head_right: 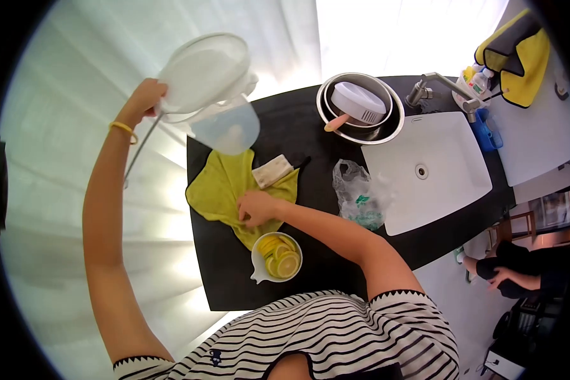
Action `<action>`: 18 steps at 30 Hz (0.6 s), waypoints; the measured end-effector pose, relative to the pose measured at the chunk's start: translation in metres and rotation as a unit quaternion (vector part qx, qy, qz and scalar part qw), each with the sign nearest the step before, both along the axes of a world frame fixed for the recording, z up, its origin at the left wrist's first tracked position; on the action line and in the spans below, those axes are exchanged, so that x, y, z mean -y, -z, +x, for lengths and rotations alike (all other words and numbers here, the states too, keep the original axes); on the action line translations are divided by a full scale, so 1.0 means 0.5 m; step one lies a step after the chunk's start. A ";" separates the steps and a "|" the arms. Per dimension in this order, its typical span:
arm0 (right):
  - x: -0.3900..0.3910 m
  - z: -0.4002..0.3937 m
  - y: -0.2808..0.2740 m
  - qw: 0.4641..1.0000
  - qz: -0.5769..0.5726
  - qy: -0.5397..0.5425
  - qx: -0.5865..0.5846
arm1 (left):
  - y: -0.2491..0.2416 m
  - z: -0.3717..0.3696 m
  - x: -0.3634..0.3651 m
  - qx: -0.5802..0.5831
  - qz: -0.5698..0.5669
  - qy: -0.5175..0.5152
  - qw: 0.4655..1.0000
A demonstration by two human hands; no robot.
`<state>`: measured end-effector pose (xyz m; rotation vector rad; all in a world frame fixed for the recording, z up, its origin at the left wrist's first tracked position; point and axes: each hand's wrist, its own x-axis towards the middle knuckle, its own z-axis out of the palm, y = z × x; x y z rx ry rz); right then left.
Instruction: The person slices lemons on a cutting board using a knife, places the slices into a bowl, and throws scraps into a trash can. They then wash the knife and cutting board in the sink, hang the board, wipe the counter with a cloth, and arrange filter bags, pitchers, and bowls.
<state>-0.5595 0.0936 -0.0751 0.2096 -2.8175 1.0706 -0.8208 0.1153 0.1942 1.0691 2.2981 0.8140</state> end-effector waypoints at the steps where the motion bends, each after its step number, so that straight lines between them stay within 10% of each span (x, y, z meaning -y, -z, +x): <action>1: 0.000 -0.003 -0.010 1.000 0.003 0.003 0.000 | 0.017 0.013 -0.029 0.003 0.009 0.013 1.000; 4: 0.004 0.004 -0.057 0.981 -0.095 0.055 0.157 | 0.064 0.044 -0.109 0.055 0.021 0.070 0.996; 8: -0.021 0.046 -0.053 0.902 0.205 0.354 -0.136 | 0.093 0.074 -0.196 0.045 -0.057 0.092 0.993; 18: -0.125 0.089 -0.091 0.865 0.178 0.382 -0.271 | 0.032 0.084 -0.142 0.086 -0.078 0.095 0.989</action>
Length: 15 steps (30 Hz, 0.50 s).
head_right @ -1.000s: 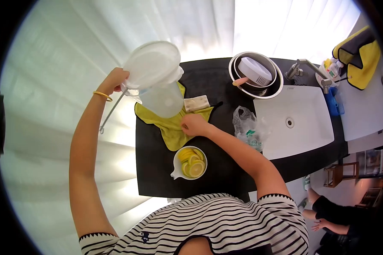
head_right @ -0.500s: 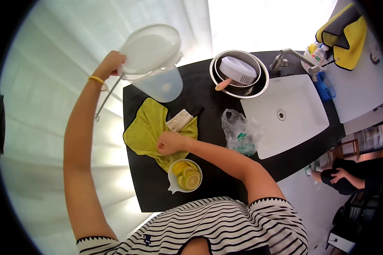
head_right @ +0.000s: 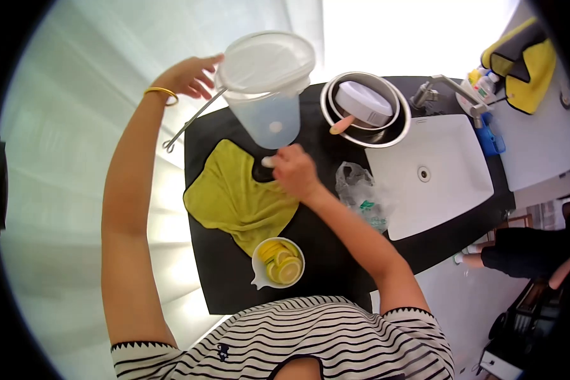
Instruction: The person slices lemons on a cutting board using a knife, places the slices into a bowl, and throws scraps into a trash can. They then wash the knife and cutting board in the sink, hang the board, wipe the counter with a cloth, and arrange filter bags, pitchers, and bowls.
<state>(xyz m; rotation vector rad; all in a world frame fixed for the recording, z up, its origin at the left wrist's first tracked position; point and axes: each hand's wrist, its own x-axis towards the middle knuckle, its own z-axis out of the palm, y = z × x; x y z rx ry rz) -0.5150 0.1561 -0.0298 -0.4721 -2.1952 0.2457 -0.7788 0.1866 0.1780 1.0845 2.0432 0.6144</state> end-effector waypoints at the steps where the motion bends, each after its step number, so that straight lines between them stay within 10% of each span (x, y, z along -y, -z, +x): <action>1: -0.007 0.019 -0.030 0.999 0.024 0.021 0.008 | -0.020 -0.020 0.029 -0.030 0.026 -0.005 0.999; 5: -0.044 0.069 -0.054 0.994 0.026 0.070 0.076 | 0.023 -0.157 0.183 -0.117 0.046 -0.029 0.992; 9: -0.010 0.105 -0.034 0.990 -0.042 0.055 0.123 | 0.307 -0.168 0.375 -0.280 0.033 -0.077 0.956; 15: 0.141 0.257 -0.067 0.927 0.011 0.248 0.281 | 0.447 0.242 0.362 -0.346 -0.042 0.043 0.936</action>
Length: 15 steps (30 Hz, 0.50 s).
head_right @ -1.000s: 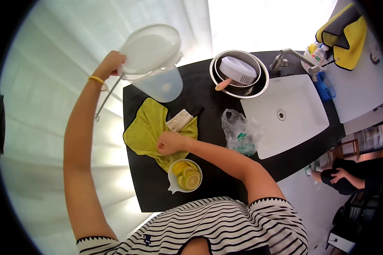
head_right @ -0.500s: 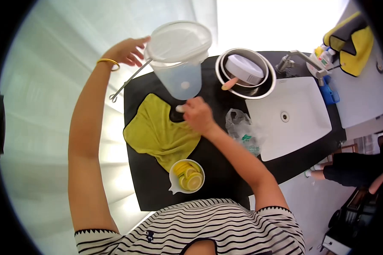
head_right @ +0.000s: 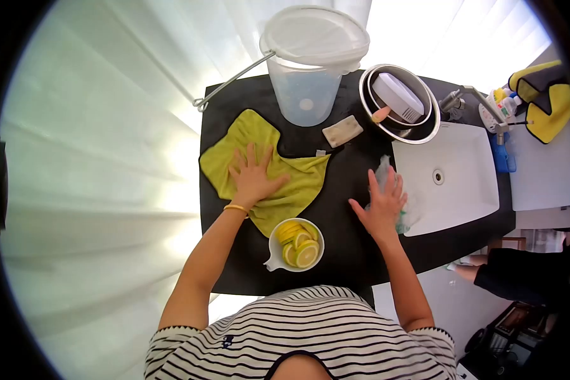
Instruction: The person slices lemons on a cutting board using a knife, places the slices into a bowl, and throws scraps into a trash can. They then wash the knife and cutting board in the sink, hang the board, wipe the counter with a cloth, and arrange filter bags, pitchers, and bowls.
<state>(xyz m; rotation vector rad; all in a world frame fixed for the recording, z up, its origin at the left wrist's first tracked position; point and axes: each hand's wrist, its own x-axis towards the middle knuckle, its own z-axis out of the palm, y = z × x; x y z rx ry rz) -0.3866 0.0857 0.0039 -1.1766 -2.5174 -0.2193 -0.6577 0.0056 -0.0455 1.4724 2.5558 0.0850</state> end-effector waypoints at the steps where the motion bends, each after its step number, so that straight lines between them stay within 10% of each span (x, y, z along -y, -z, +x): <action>1: 0.007 0.024 0.021 0.998 -0.029 0.031 0.041 | 0.025 -0.022 -0.007 0.008 0.003 0.002 1.000; 7: 0.010 0.069 0.125 0.989 -0.110 -0.039 -0.087 | 0.125 -0.313 -0.123 -0.091 0.143 -0.023 0.985; 15: -0.060 -0.282 -0.072 0.895 -0.096 -0.334 -0.280 | 0.094 -0.237 0.133 -0.001 0.292 -0.008 0.956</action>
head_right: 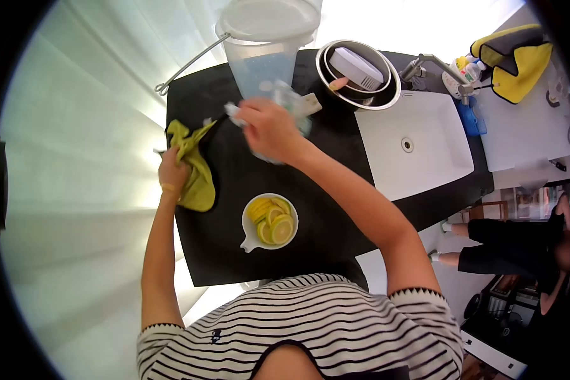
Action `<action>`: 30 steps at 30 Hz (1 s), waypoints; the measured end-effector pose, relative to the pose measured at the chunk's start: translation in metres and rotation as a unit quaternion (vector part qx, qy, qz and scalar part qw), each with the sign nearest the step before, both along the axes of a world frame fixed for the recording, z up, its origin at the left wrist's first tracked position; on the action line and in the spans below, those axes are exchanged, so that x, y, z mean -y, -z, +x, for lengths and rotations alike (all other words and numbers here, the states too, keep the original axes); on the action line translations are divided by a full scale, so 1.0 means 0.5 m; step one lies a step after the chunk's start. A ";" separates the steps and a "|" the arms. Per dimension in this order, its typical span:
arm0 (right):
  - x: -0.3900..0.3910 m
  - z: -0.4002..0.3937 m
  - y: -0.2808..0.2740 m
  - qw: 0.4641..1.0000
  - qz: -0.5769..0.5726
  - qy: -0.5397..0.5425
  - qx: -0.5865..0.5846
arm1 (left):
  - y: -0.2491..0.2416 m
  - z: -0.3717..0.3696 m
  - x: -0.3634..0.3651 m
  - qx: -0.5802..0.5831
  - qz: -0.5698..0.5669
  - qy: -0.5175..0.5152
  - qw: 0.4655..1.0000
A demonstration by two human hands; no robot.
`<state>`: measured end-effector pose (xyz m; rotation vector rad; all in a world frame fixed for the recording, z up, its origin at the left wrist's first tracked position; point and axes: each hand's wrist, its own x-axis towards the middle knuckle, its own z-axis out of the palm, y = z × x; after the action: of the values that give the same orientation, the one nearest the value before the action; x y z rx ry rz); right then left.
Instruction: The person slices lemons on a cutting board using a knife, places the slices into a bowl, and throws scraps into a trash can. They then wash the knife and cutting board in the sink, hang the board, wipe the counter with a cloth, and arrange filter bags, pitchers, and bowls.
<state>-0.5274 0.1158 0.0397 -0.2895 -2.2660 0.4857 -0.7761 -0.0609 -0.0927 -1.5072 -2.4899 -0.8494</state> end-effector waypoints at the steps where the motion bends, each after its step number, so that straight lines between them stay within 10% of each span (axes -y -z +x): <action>1: -0.012 -0.051 0.013 0.999 -0.042 -0.023 0.016 | -0.007 -0.002 0.050 0.004 0.076 0.018 0.997; 9: 0.038 -0.018 0.017 0.995 0.082 0.053 -0.019 | -0.251 0.176 0.272 0.237 0.005 -0.008 0.971; 12: 0.088 0.170 0.051 0.909 -0.309 0.063 0.274 | -0.201 0.221 0.276 0.135 -0.262 0.017 0.955; 17: 0.159 0.294 0.117 0.689 -0.682 -0.072 0.234 | -0.014 0.261 0.251 -0.051 -0.161 0.062 0.984; 30: 0.151 0.521 0.082 0.683 -0.706 0.006 0.186 | -0.100 0.485 0.030 -0.059 -0.261 0.271 0.925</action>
<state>-0.2668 0.0402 -0.0011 -1.2271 -1.6934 2.2832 -0.5339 -0.0760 -0.0428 -2.4014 -2.3387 -0.1015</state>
